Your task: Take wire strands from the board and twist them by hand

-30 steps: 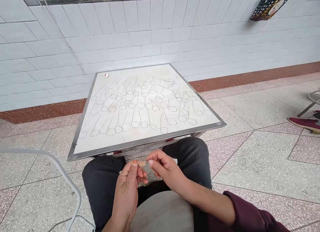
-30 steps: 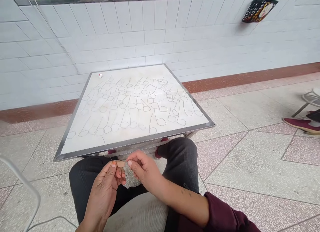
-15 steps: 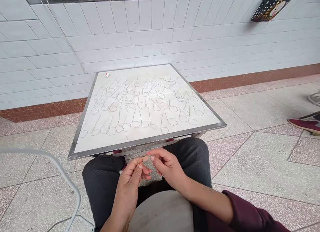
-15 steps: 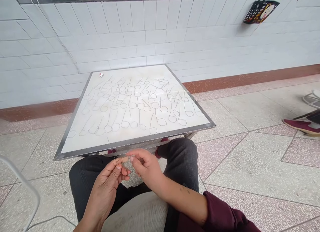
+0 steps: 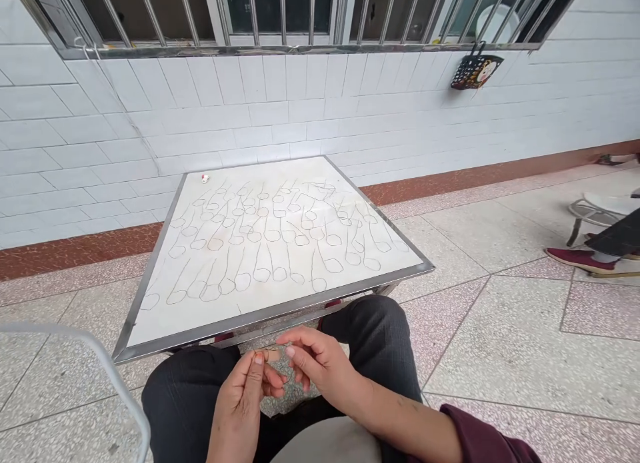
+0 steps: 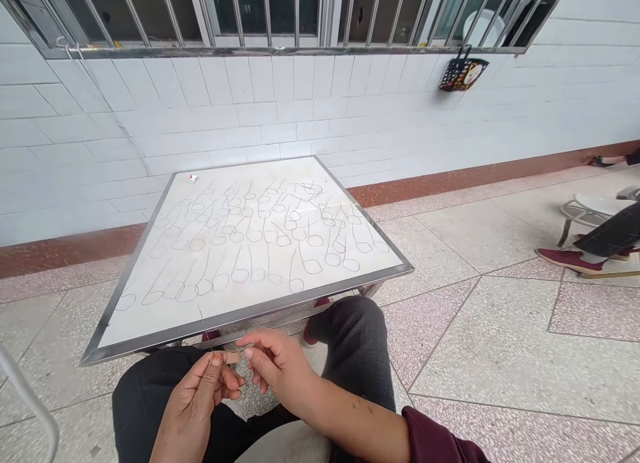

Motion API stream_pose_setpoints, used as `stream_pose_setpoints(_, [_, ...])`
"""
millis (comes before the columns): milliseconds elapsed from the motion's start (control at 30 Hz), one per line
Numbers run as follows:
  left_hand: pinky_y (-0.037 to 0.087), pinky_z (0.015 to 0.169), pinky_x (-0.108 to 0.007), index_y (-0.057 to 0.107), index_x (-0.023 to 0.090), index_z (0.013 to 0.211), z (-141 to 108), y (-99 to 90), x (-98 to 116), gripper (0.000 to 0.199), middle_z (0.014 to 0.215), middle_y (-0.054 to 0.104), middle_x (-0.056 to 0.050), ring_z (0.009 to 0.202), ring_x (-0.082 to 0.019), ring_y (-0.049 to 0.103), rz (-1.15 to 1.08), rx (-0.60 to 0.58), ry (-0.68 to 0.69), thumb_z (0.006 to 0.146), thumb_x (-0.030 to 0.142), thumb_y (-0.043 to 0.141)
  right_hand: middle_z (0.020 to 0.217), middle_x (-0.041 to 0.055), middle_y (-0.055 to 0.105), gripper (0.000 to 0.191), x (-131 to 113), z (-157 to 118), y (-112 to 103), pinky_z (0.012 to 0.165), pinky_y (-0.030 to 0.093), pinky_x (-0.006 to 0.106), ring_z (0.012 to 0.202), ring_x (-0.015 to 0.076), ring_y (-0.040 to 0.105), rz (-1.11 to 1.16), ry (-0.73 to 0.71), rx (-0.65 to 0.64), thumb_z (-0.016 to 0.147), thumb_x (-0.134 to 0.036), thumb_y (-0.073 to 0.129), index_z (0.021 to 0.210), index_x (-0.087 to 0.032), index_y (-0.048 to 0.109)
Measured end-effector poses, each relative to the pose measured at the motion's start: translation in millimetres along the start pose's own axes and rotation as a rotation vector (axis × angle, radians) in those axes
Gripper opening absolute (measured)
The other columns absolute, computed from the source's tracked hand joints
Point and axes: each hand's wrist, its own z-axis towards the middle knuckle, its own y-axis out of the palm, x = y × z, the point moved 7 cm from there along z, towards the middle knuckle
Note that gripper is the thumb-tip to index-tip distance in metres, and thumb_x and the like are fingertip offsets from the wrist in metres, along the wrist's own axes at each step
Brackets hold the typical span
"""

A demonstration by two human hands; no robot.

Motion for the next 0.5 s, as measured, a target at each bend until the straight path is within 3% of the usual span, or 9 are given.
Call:
stream_pose_setpoints(133, [0.05,0.065,-0.029,0.069,0.02,0.073,4.4,-3.3,-1.4,0.044,0.067,0.062,-0.002,0.065,-0.019,0.057,0.025,-0.016,0.005,0.084,0.061,0.062,0.067,-0.0027,0.054,0.03,5.2,2.9,0.7,0.041,0.046,0.021,0.046,0.009,0.053,0.013,-0.042,-0.021,0.088,-0.05,0.062,0.103,-0.025,0.068])
stream_pose_setpoints(333, [0.051,0.067,-0.03,0.07,0.023,0.107,8.2,-5.6,-6.2,0.047,0.073,0.064,-0.002,0.069,-0.02,0.059,-0.066,-0.009,-0.017,0.082,0.061,0.064,0.066,-0.0029,0.056,0.034,14.0,7.7,-1.6,0.039,0.048,0.021,0.046,0.0105,0.058,0.109,-0.045,0.035,0.086,-0.053,0.064,0.102,-0.023,0.068])
stream_pose_setpoints(500, [0.053,0.069,-0.031,0.072,0.02,0.102,11.3,-8.9,-2.7,0.05,0.073,0.063,-0.003,0.07,-0.021,0.059,-0.001,-0.028,0.025,0.081,0.064,0.063,0.064,-0.0038,0.056,0.038,16.7,9.3,1.2,0.041,0.049,0.02,0.047,0.011,0.061,0.151,0.006,0.033,0.082,-0.055,0.068,0.1,-0.021,0.068])
